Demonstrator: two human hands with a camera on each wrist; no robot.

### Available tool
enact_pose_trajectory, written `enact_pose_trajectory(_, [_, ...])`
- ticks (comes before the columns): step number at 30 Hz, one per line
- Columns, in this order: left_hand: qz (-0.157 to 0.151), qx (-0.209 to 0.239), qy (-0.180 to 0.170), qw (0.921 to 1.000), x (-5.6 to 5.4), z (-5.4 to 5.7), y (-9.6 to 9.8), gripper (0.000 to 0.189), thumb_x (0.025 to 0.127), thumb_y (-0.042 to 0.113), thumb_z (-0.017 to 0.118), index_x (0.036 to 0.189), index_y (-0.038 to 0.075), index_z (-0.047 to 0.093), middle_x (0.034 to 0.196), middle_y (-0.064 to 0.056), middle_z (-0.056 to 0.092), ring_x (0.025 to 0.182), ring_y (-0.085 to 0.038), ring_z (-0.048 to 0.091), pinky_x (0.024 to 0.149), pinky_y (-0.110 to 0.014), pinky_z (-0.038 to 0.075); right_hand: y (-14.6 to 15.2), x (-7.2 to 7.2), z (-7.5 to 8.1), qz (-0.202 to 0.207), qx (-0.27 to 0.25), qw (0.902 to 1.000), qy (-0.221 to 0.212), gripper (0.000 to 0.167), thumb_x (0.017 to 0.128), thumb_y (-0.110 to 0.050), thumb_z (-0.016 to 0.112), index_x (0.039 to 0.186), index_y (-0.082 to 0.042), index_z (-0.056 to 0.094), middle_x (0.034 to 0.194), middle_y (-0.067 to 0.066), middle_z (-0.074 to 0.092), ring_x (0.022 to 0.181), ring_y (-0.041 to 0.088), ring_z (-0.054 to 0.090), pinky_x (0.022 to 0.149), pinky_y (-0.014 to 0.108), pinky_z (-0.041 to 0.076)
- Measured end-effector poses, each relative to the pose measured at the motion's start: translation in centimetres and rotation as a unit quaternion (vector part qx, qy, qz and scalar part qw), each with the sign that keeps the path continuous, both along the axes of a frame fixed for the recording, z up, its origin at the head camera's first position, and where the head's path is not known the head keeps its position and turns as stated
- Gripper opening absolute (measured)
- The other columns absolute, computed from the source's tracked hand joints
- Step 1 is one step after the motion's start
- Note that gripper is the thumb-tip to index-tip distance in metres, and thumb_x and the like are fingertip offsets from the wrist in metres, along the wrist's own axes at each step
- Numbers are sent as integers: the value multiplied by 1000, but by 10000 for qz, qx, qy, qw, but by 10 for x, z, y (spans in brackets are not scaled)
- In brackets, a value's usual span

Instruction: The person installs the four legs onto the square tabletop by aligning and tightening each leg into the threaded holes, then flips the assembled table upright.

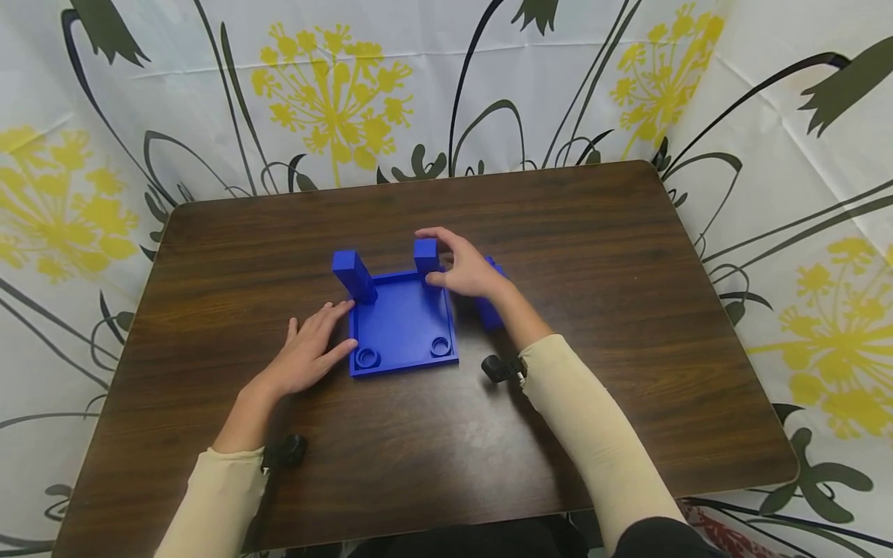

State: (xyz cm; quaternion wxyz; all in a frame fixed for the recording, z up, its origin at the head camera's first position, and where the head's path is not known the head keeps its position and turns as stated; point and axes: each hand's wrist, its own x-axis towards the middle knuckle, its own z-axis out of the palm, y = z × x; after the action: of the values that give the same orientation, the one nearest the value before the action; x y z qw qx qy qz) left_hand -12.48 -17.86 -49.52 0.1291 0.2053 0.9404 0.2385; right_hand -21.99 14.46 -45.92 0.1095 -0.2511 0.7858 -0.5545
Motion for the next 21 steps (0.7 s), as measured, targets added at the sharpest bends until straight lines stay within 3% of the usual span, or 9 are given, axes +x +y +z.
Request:
enact_pose_trajectory(6, [7, -13, -1, 10000, -1, -1, 0, 68, 100, 54, 45, 157, 29, 18, 161, -8, 23, 149, -33, 10, 104, -74, -4, 2, 1, -1, 437, -650, 9965, -308, 68, 82, 20, 53, 146, 0, 39, 142, 27, 47, 134, 33, 44, 112, 51, 28])
enact_pose_trajectory(14, [1, -16, -30, 10000, -1, 0, 0, 68, 100, 54, 46, 157, 29, 19, 161, -8, 23, 149, -32, 10, 104, -74, -4, 2, 12, 20, 639, -448, 9964, -324, 62, 85, 21, 52, 144, 6, 39, 137, 28, 51, 130, 41, 46, 105, 52, 37])
enact_pose_trajectory(21, [1, -11, 2, 10000, 0, 0, 0, 68, 100, 54, 46, 157, 29, 19, 161, -8, 23, 149, -33, 11, 104, -74, -4, 4, 2, -2, 596, -332, 9974, -214, 59, 89, 15, 56, 144, -1, 43, 137, 20, 56, 129, 29, 50, 106, 46, 38])
